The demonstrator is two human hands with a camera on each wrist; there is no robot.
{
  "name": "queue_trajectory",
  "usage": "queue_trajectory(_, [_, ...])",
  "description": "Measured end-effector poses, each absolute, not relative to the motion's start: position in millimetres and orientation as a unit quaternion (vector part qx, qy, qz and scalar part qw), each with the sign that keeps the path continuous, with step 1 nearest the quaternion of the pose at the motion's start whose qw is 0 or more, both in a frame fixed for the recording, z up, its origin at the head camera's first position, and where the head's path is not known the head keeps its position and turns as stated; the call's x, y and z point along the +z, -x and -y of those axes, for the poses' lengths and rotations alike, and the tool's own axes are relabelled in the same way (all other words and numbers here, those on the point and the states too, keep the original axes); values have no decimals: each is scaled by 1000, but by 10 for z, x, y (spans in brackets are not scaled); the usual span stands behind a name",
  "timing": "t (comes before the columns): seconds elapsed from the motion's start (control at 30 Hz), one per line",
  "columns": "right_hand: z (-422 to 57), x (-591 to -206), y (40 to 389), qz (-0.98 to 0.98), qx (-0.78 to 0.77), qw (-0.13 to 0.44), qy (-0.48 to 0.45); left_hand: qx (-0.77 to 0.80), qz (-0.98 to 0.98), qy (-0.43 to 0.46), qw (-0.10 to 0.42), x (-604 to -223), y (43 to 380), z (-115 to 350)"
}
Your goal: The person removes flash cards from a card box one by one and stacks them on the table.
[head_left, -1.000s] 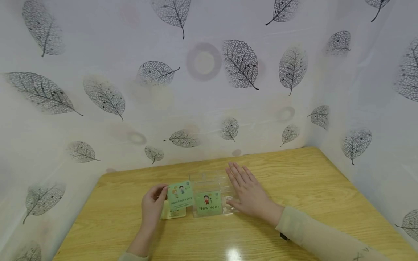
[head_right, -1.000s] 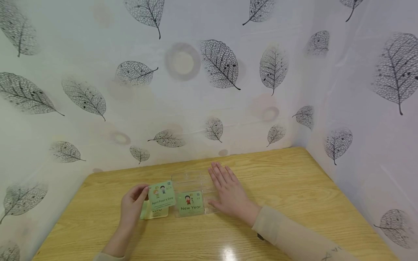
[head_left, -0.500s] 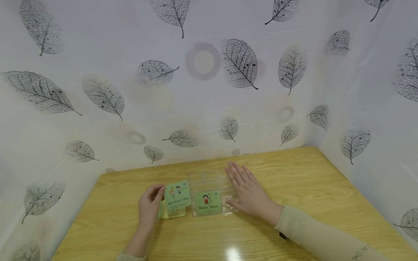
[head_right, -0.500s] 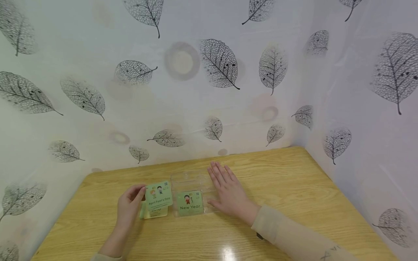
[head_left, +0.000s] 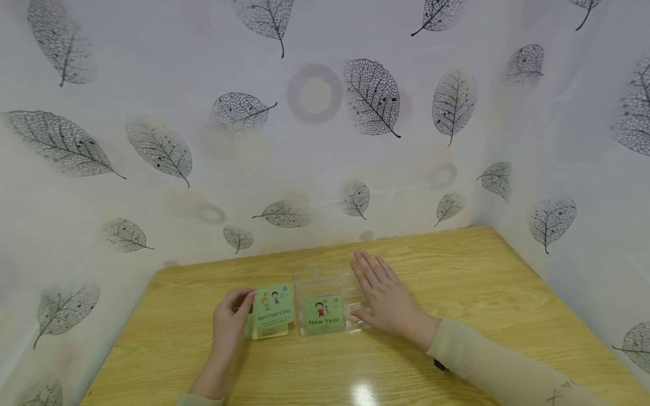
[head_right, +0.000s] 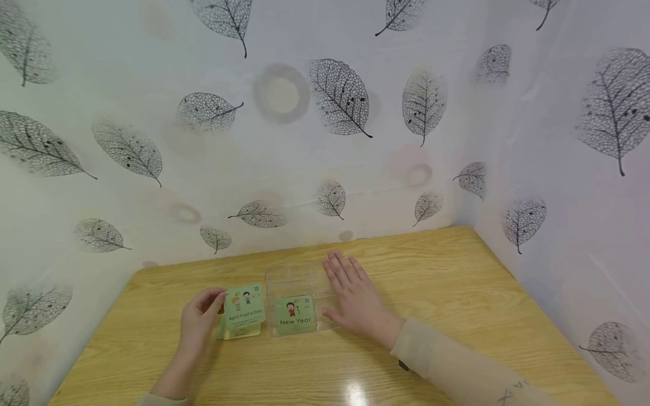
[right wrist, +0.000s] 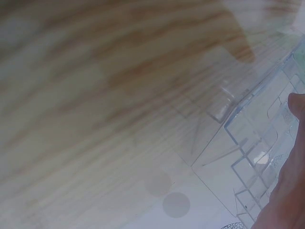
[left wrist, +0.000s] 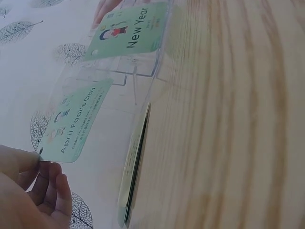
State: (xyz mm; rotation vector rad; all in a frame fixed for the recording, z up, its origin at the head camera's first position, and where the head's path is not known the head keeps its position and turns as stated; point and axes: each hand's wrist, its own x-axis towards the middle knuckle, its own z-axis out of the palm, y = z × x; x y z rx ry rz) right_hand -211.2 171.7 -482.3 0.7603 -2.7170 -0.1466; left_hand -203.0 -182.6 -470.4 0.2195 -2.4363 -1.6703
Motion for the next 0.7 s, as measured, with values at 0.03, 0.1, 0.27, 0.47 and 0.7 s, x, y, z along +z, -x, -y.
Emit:
queue_trajectory(0.03, [-1717, -4823, 2115, 950, -52, 157, -266, -560, 820, -74, 89, -4707, 2034, 1834])
queue_trajectory(0.1, [-1717, -4824, 2120, 950, -54, 158, -265, -556, 823, -73, 87, -4706, 2037, 1844])
queue_trajectory(0.27, [-1717, -4823, 2117, 950, -53, 157, -264, -549, 829, -69, 79, -4717, 2052, 1859])
queue_trajectory(0.47, [-1719, -4824, 2118, 950, -55, 156, -264, -538, 838, -62, 69, -4738, 2085, 1865])
queue_trajectory(0.7, [-1719, -4821, 2116, 949, -49, 159, -267, -529, 845, -59, 62, -4757, 2102, 1879])
